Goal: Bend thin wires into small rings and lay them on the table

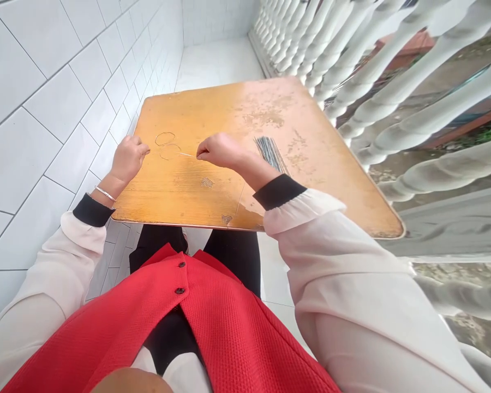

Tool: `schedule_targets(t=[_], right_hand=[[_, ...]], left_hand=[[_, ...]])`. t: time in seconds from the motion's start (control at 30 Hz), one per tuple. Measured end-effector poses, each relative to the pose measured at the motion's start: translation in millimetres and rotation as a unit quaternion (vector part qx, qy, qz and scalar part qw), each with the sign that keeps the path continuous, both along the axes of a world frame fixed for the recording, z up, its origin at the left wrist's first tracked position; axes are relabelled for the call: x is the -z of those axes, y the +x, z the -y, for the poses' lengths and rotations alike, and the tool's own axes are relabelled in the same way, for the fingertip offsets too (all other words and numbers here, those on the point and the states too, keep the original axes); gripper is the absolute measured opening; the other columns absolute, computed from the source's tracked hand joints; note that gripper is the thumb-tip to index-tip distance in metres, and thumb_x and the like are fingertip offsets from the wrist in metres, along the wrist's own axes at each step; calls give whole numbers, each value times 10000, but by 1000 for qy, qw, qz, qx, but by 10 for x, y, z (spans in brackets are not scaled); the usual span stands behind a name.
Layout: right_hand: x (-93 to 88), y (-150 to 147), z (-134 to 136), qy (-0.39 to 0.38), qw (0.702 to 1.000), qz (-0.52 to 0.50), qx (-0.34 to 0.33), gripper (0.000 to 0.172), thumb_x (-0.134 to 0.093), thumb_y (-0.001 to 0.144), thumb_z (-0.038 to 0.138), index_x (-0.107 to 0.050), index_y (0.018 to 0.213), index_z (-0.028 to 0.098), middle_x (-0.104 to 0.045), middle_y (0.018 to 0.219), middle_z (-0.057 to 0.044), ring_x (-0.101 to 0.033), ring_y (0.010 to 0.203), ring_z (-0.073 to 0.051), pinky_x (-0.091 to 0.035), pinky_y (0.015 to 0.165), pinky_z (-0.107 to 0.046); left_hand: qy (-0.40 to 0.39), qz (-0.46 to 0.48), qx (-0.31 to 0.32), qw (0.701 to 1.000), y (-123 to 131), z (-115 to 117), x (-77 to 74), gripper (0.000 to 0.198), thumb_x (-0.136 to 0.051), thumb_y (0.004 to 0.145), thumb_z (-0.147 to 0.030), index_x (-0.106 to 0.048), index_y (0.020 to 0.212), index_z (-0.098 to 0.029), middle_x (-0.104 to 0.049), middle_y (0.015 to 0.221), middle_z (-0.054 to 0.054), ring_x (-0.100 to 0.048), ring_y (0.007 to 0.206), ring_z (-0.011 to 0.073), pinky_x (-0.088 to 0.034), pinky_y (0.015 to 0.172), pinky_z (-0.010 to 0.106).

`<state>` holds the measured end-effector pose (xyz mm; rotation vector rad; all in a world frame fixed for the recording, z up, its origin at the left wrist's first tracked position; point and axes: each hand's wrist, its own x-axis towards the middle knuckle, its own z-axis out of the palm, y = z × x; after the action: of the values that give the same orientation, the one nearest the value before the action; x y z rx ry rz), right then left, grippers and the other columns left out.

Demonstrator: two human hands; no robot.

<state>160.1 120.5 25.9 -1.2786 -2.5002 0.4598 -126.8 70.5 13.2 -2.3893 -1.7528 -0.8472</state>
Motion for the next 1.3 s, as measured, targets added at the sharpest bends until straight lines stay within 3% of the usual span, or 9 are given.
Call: schedule_targets(t=[0.27,0.43,0.63,0.83,0.93,1.0,1.1,1.2,1.3], right_hand=[[-106,12,88,-114,992,-20,46,172,-608,774,34,-715,767,168,-688,701,-22,-665,681,-154,-486,625,-276],[-43,1,-3,-52,997,56,31,296,-622,789,93,-784,996,231,-719,712,-4,-668,720,-184,-480,706,-319],[145,-16,-155,64,988,132,43,202,-593,815,157,-778,815,238,-734,819,-52,-654,894,-262,-475,801,-392],[187,-80,-139,57,995,62,52,165,-577,799,102,-704,742,191,-725,903,-112,-665,983,-316,-490,926,-485],[135,-140,-16,29,993,-54,105,171,-564,782,64,-647,711,195,-711,839,-102,-673,886,-280,-530,888,-477],[107,-203,94,-40,967,-196,158,192,-564,789,48,-601,681,202,-662,729,-66,-654,744,-218,-566,811,-431],[107,-317,246,-185,867,-416,200,230,-575,829,42,-556,666,203,-573,636,-4,-586,592,-124,-587,732,-337],[161,-423,343,-277,762,-547,209,255,-574,868,36,-543,669,193,-546,658,21,-565,579,-69,-582,763,-245],[244,-514,395,-309,706,-602,209,246,-564,892,55,-536,694,198,-561,720,18,-604,645,-55,-575,830,-189]], left_hand=[[-4,91,-25,996,74,-91,-25,192,-532,895,-184,-594,715,-207,-552,848,107,-519,1060,277,-475,931,382],[-8,58,-28,998,107,-106,-50,251,-485,905,-147,-541,665,-194,-559,864,108,-541,1010,263,-461,943,393],[-38,47,-42,997,163,-61,-160,294,-480,868,-63,-457,606,-194,-529,792,88,-549,921,233,-445,859,356],[-41,20,-70,997,211,-120,-108,284,-438,881,-42,-441,645,-199,-545,776,81,-576,828,222,-434,784,351],[-38,35,-91,995,236,-163,-38,259,-483,901,-80,-456,677,-205,-577,791,75,-600,826,227,-438,810,356],[-36,67,-90,993,284,-162,-1,271,-511,925,-120,-448,677,-211,-580,761,58,-608,810,216,-446,811,345],[-62,200,-71,975,421,-102,15,270,-519,952,-141,-461,699,-216,-543,662,1,-588,657,150,-462,699,285],[-113,409,-63,903,599,-19,1,236,-506,978,-145,-513,750,-207,-547,627,-35,-555,521,86,-438,552,217],[-129,572,-60,808,743,38,2,224,-568,985,-200,-542,763,-188,-586,639,-41,-561,503,52,-456,547,182]])
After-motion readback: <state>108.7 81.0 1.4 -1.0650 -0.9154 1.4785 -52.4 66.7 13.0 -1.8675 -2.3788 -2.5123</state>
